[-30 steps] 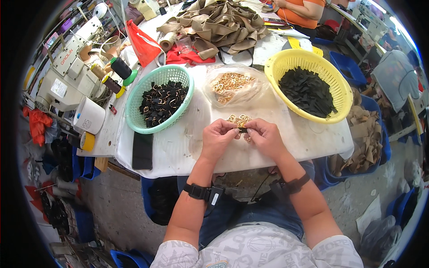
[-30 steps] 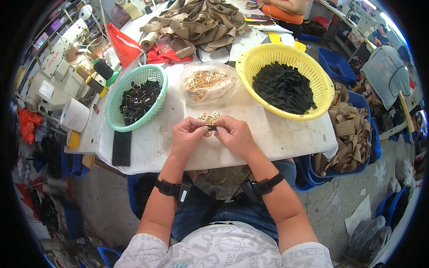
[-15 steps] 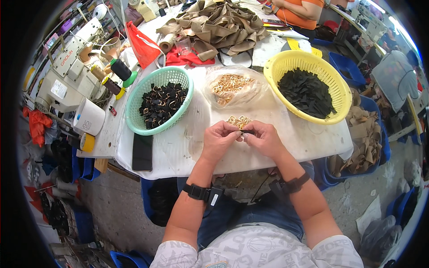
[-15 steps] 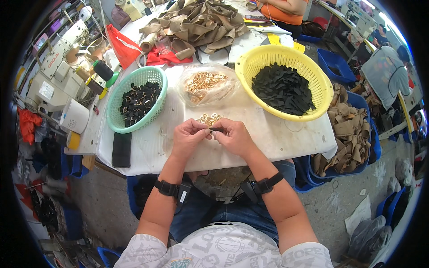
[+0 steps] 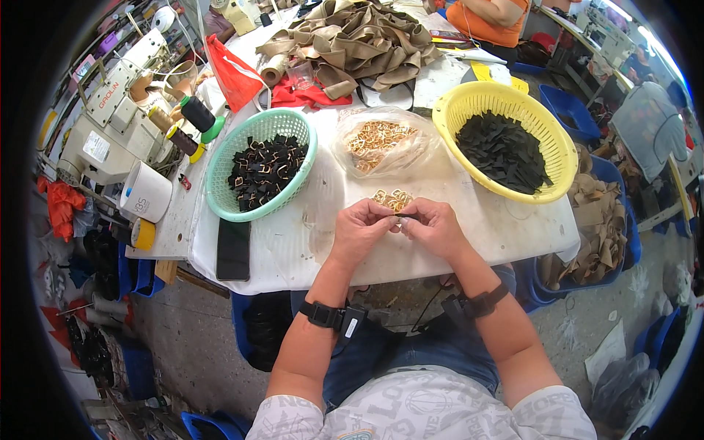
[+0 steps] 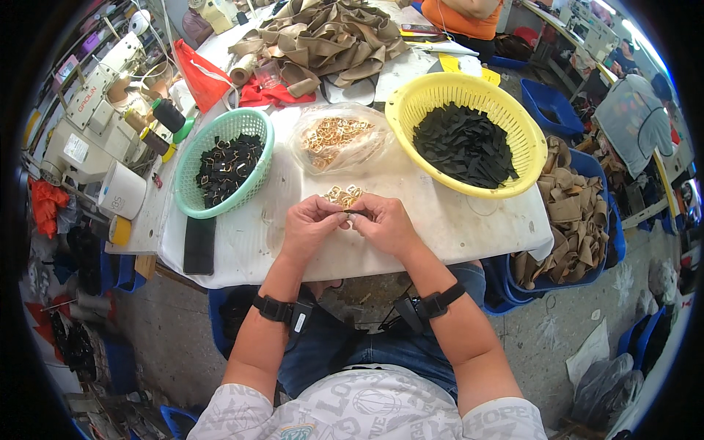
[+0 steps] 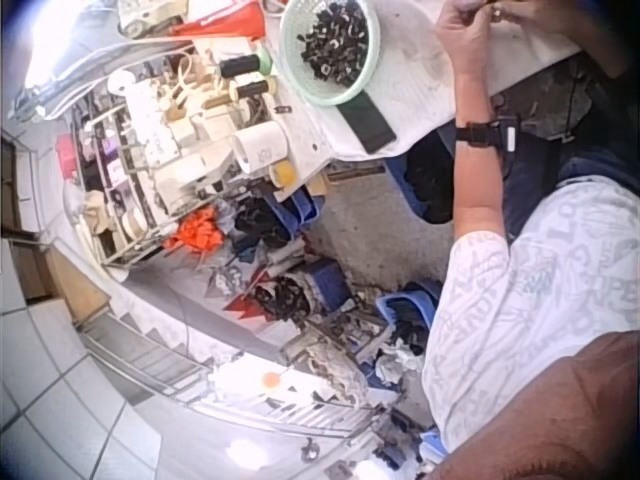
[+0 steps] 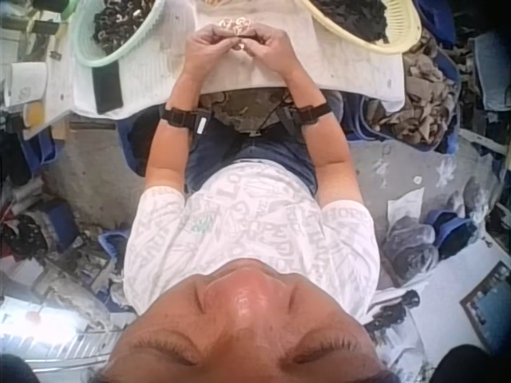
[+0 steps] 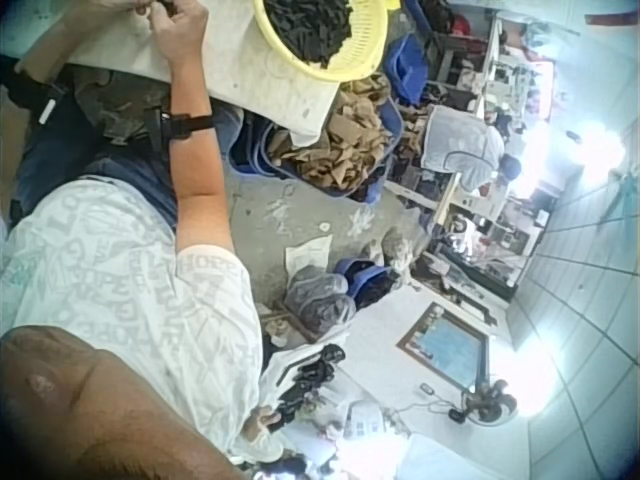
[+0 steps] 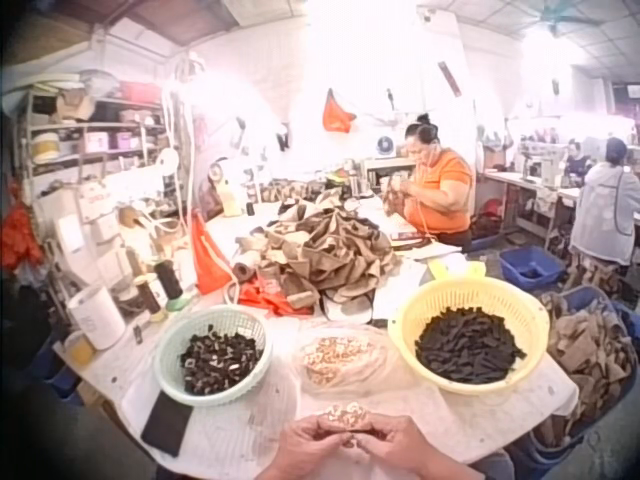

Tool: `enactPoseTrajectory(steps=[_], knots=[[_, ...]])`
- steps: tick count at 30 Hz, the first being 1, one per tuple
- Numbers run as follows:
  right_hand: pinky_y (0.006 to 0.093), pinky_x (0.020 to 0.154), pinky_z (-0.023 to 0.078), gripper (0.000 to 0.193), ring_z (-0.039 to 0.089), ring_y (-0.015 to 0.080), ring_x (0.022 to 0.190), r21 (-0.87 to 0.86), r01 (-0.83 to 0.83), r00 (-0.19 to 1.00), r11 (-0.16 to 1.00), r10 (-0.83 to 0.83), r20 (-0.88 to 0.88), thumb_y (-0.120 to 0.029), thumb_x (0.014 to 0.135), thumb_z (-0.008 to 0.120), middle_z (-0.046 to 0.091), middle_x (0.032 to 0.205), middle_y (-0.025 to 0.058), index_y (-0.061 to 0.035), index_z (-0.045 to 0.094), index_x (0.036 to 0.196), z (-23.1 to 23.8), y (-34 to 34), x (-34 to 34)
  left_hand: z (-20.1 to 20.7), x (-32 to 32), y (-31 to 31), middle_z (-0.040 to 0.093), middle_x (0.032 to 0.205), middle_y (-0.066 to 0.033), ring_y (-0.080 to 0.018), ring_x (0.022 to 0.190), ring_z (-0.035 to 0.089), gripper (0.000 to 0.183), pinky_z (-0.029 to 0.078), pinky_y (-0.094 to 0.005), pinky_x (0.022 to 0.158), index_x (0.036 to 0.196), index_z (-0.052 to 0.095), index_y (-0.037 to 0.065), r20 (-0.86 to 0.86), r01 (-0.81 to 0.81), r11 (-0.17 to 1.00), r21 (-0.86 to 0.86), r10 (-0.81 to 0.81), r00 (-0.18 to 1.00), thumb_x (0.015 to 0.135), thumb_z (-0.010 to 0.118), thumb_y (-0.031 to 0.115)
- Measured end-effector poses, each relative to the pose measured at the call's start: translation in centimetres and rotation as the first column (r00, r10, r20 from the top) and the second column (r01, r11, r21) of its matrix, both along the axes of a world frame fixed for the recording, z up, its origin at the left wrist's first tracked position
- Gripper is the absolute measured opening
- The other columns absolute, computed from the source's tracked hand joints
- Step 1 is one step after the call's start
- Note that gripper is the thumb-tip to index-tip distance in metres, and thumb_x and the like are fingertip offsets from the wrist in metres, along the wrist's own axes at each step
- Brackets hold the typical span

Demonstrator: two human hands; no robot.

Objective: The recorder is assembling small metal and plastic hardware components for shoes at a workbench.

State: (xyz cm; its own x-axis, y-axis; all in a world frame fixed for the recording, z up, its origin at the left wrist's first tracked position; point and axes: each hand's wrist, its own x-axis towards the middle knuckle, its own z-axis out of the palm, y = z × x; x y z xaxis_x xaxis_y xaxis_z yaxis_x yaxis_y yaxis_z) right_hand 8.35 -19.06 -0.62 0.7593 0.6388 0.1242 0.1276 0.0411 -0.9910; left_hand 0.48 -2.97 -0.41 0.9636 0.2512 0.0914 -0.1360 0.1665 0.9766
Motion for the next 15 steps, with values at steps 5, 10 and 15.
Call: enactPoseTrajectory(steps=[5,10,15], knots=[[0.0222,0.058,0.047,0.013,0.056,0.0065,0.063,0.043,-0.04,0.993,0.998,0.044,-0.113,-0.002,0.086,0.057,0.064,0.074,0.0026,0.0026,0.065,0.095,0.9,-0.06,-0.1,-0.06,0.05,0.03,0.069,0.084,-0.0121,-0.0134,0.072,0.066,0.007,0.054,-0.0241,0.066,0.089,0.061,-0.003,-0.009,-0.036,0.999,0.005,0.036,0.999,0.083,0.065,-0.005],[0.0243,0.061,0.051,0.017,0.06,0.01,0.066,0.085,-0.076,0.984,0.993,0.088,-0.153,-0.001,0.091,0.05,0.066,0.08,0.0069,0.004,0.062,0.102,0.64,-0.07,0.17,0.09,0.12,0.15,0.069,0.082,-0.012,-0.013,0.071,0.065,0.007,0.054,-0.0242,0.066,0.088,0.061,-0.003,-0.046,-0.062,0.998,0.016,0.063,0.997,0.082,0.065,-0.005],[0.0247,0.062,0.051,0.015,0.061,0.0107,0.067,0.105,-0.072,0.982,0.992,0.089,-0.167,-0.002,0.092,0.05,0.065,0.079,0.0068,0.0037,0.061,0.1,0.35,-0.06,0.29,0.05,0.19,0.34,0.068,0.081,-0.0113,-0.0129,0.07,0.065,0.007,0.054,-0.024,0.065,0.086,0.062,-0.003,-0.036,-0.035,0.999,-0.017,0.035,0.999,0.082,0.066,-0.005]])
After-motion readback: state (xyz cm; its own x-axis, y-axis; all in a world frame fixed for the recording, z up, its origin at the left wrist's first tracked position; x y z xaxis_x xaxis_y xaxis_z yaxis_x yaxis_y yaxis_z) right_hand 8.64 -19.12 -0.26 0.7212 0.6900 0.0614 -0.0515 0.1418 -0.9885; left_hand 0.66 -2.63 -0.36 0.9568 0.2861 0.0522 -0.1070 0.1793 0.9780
